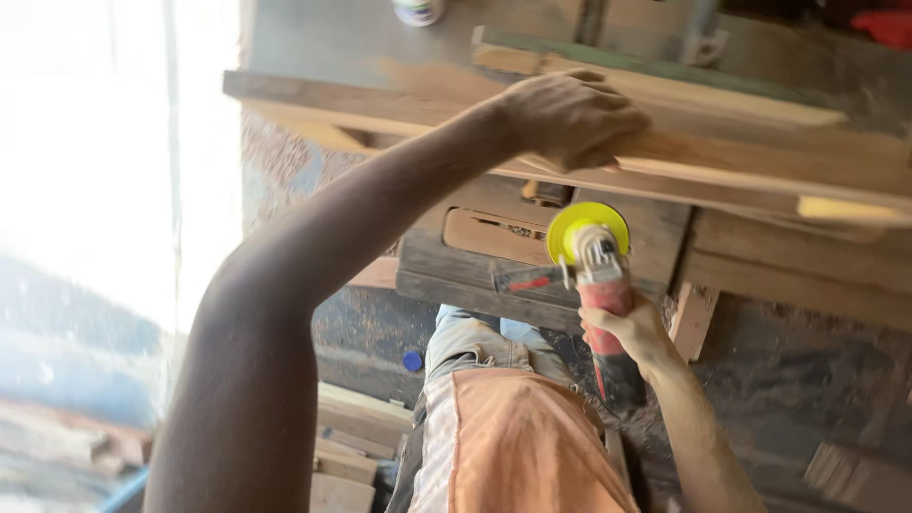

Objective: The person uses a hand-held power sander to smooth the surfaces and edges of a wooden frame and long wooden planks on a workbench.

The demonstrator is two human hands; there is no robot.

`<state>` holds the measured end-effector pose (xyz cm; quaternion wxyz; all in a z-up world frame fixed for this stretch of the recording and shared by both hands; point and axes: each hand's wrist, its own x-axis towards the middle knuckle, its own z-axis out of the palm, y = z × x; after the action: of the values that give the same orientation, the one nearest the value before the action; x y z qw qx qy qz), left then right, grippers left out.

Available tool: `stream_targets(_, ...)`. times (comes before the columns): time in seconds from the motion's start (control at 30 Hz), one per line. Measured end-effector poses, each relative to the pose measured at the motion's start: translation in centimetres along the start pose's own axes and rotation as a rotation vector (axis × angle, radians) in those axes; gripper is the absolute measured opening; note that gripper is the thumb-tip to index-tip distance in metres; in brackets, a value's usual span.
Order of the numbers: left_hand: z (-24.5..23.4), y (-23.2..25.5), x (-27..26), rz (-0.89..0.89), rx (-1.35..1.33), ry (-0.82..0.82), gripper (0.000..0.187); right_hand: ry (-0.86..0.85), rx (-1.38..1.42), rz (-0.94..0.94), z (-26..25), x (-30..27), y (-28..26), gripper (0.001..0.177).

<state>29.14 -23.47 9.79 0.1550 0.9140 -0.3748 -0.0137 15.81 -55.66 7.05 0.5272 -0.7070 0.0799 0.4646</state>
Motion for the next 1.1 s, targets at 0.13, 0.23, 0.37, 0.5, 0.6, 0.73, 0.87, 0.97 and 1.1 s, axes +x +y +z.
stream_targets(0.13, -0.7, -0.5, -5.5, -0.072, -0.053, 0.102, 0.081, -0.124, -0.119, 0.011, 5.8, 3.5, -4.9, 0.039)
stream_targets(0.23, -2.8, -1.3, -11.1, -0.154, -0.062, 0.083, 0.089, -0.193, -0.141, -0.003, 9.7, 5.1, -6.6, 0.039)
stream_targets(0.37, -5.8, -2.5, -16.5, -0.282, -0.022, 0.028, 0.083, -0.252, -0.164, -0.011, 15.1, 6.8, -8.2, 0.038)
stream_targets(0.5, -6.5, -2.2, -16.8, -0.291, -0.057, 0.041, 0.062, -0.261, -0.169, -0.016, 19.6, 9.4, -10.0, 0.039)
stream_targets(0.6, -6.3, -1.8, -16.2, -0.309, -0.102, 0.041, 0.058, -0.261, -0.163, -0.019, 21.4, 10.3, -11.0, 0.039)
stream_targets(0.73, -6.6, -2.0, -16.1, -0.327, -0.130, -0.001, 0.060, -0.229, -0.201, 0.022, 22.7, 11.3, -12.7, 0.039)
stream_targets(0.87, -6.2, -2.0, -15.8, -0.360, -0.111, -0.032, 0.060, -0.244, -0.198, 0.020, 23.4, 11.6, -13.0, 0.043)
stream_targets(0.97, -6.3, -2.3, -15.5, -0.384, -0.151, -0.080, 0.062, -0.236, -0.230, 0.035, 24.0, 12.3, -13.5, 0.046)
stream_targets(1.1, -6.2, -2.2, -15.2, -0.378, -0.119, -0.112, 0.061, -0.210, -0.248, 0.077, 24.2, 12.5, -13.6, 0.045)
